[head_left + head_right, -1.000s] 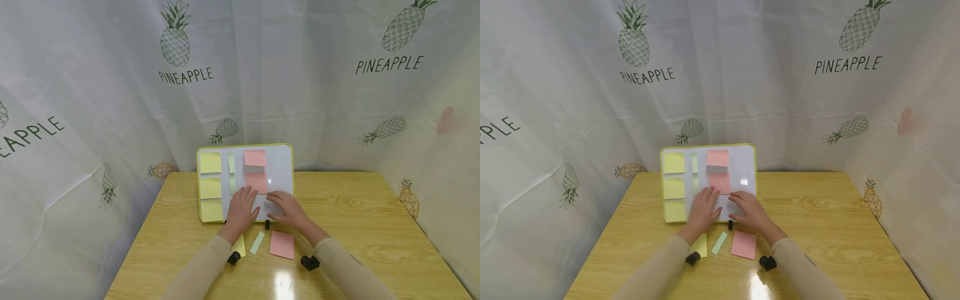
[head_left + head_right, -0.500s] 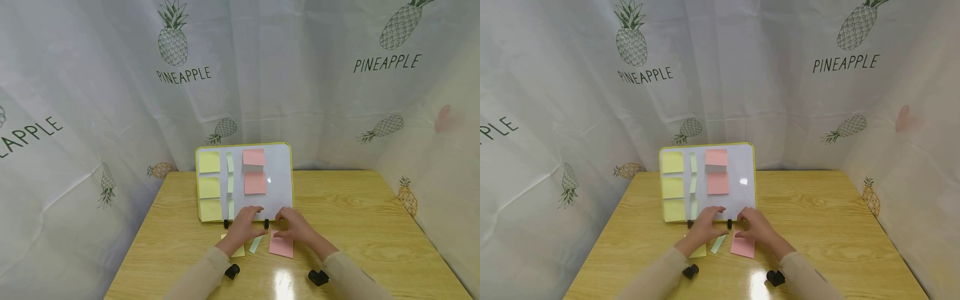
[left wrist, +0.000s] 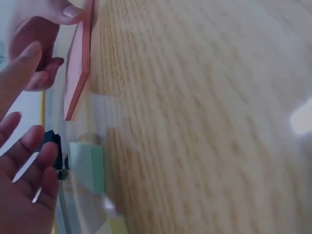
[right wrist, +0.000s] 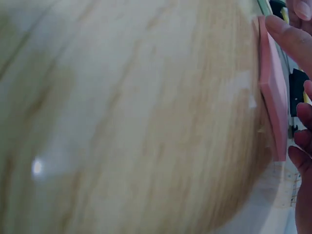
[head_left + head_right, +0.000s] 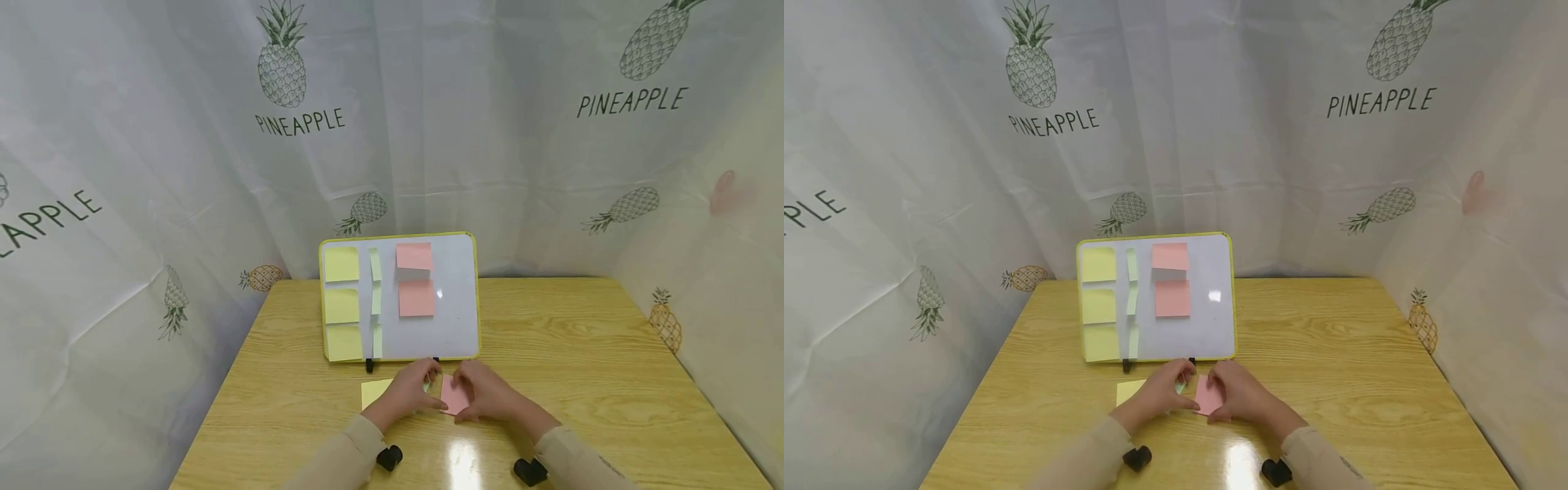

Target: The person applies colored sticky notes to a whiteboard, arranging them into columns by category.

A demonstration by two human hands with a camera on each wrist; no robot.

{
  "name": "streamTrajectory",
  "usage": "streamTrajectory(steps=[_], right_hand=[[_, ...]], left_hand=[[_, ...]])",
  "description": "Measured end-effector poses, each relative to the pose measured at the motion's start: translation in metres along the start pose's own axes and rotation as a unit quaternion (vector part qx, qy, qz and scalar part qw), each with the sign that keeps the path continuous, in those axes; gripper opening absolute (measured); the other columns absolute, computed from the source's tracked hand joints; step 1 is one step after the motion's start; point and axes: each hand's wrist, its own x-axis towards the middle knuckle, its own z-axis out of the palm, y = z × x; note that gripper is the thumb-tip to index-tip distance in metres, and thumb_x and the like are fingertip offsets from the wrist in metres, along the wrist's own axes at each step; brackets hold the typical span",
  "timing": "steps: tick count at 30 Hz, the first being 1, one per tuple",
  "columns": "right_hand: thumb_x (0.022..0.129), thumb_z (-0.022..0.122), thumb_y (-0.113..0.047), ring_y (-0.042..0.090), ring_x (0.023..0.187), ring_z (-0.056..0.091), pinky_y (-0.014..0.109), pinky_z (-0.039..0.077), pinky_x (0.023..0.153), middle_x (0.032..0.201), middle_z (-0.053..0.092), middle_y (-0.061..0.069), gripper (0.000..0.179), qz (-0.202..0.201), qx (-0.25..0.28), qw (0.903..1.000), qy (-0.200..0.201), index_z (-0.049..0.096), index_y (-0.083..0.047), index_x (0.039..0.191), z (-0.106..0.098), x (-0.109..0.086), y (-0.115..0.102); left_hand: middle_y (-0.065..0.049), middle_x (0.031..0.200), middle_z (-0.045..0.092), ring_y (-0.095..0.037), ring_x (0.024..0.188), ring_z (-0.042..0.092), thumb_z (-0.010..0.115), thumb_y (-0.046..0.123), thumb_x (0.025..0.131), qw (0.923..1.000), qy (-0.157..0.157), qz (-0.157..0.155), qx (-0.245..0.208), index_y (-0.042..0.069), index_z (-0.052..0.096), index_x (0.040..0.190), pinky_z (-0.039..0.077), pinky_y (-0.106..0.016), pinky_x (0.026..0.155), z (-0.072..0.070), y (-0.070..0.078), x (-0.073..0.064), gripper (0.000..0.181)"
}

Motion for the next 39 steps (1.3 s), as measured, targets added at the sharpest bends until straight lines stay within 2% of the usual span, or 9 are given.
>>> streamTrajectory(steps=[3, 5, 11, 15, 25, 32, 36, 39], right_hand=[[0.057, 0.093, -0.046, 0.01, 0.087, 0.045, 0.03, 0.042, 0.078, 0.094, 0.053, -0.007, 0.06, -0.001, 0.009, 0.9999, -0.008, 0.058, -0.016, 0.096, 0.001, -0.002, 0.002], [0.057, 0.093, -0.045, 0.01, 0.087, 0.044, 0.03, 0.041, 0.078, 0.094, 0.052, -0.007, 0.059, -0.002, 0.011, 0.9998, -0.015, 0.058, -0.016, 0.096, 0.002, -0.002, 0.003], [0.057, 0.092, -0.048, 0.009, 0.086, 0.042, 0.028, 0.038, 0.076, 0.091, 0.05, -0.01, 0.06, 0.0, 0.01, 0.9995, -0.03, 0.057, -0.019, 0.096, 0.006, -0.001, 0.009], [0.057, 0.091, -0.049, 0.009, 0.086, 0.041, 0.028, 0.037, 0.075, 0.091, 0.048, -0.012, 0.059, 0.001, 0.011, 0.9993, -0.036, 0.057, -0.021, 0.096, 0.007, -0.002, 0.012], [0.062, 0.091, -0.046, 0.009, 0.085, 0.041, 0.027, 0.038, 0.073, 0.092, 0.049, -0.01, 0.056, 0.003, 0.036, 0.9982, -0.047, 0.057, -0.02, 0.097, 0.004, 0.001, 0.009], [0.065, 0.09, -0.043, 0.009, 0.085, 0.042, 0.026, 0.038, 0.073, 0.092, 0.051, -0.008, 0.052, 0.011, 0.056, 0.9967, -0.058, 0.057, -0.018, 0.097, 0.0, 0.001, 0.006], [0.067, 0.09, -0.039, 0.01, 0.084, 0.044, 0.026, 0.04, 0.072, 0.093, 0.053, -0.004, 0.051, 0.004, 0.081, 0.9947, -0.062, 0.058, -0.014, 0.098, -0.002, 0.001, 0.006], [0.068, 0.09, -0.038, 0.011, 0.084, 0.046, 0.026, 0.041, 0.073, 0.093, 0.053, -0.003, 0.05, 0.012, 0.099, 0.9926, -0.069, 0.058, -0.014, 0.098, -0.003, 0.001, 0.006]], left_hand=[[0.003, 0.088, 0.053, -0.006, 0.076, 0.045, 0.091, 0.037, 0.066, 0.9997, -0.01, -0.009, -0.019, 0.014, 0.057, 0.108, 0.041, -0.021, 0.066, 0.007, -0.002, 0.001, 0.059], [0.004, 0.087, 0.052, -0.005, 0.075, 0.044, 0.092, 0.038, 0.065, 0.9998, -0.012, -0.009, -0.015, 0.014, 0.057, 0.105, 0.041, -0.02, 0.066, 0.011, -0.003, 0.002, 0.058], [0.008, 0.087, 0.047, -0.004, 0.08, 0.04, 0.09, 0.047, 0.063, 0.9988, -0.012, 0.013, 0.046, 0.017, 0.058, 0.098, 0.037, -0.02, 0.072, 0.022, -0.007, 0.004, 0.056], [0.01, 0.089, 0.044, -0.004, 0.082, 0.037, 0.088, 0.051, 0.064, 0.9974, -0.008, 0.014, 0.071, 0.021, 0.057, 0.095, 0.034, -0.021, 0.071, 0.027, -0.007, 0.001, 0.054], [0.01, 0.092, 0.046, -0.004, 0.084, 0.039, 0.088, 0.047, 0.067, 0.9983, -0.008, 0.002, 0.057, 0.024, 0.058, 0.096, 0.035, -0.023, 0.074, 0.022, -0.008, -0.004, 0.048], [0.011, 0.091, 0.048, -0.003, 0.085, 0.042, 0.088, 0.045, 0.067, 0.9979, -0.003, 0.028, 0.058, 0.024, 0.06, 0.094, 0.037, -0.022, 0.075, 0.018, -0.011, -0.005, 0.044], [0.011, 0.091, 0.049, -0.003, 0.085, 0.043, 0.088, 0.042, 0.069, 0.9983, -0.003, 0.038, 0.044, 0.024, 0.062, 0.094, 0.038, -0.021, 0.077, 0.019, -0.015, -0.004, 0.04], [0.011, 0.091, 0.05, -0.003, 0.085, 0.044, 0.088, 0.04, 0.07, 0.9989, -0.005, 0.039, 0.025, 0.023, 0.063, 0.093, 0.038, -0.02, 0.078, 0.018, -0.016, -0.004, 0.037]])
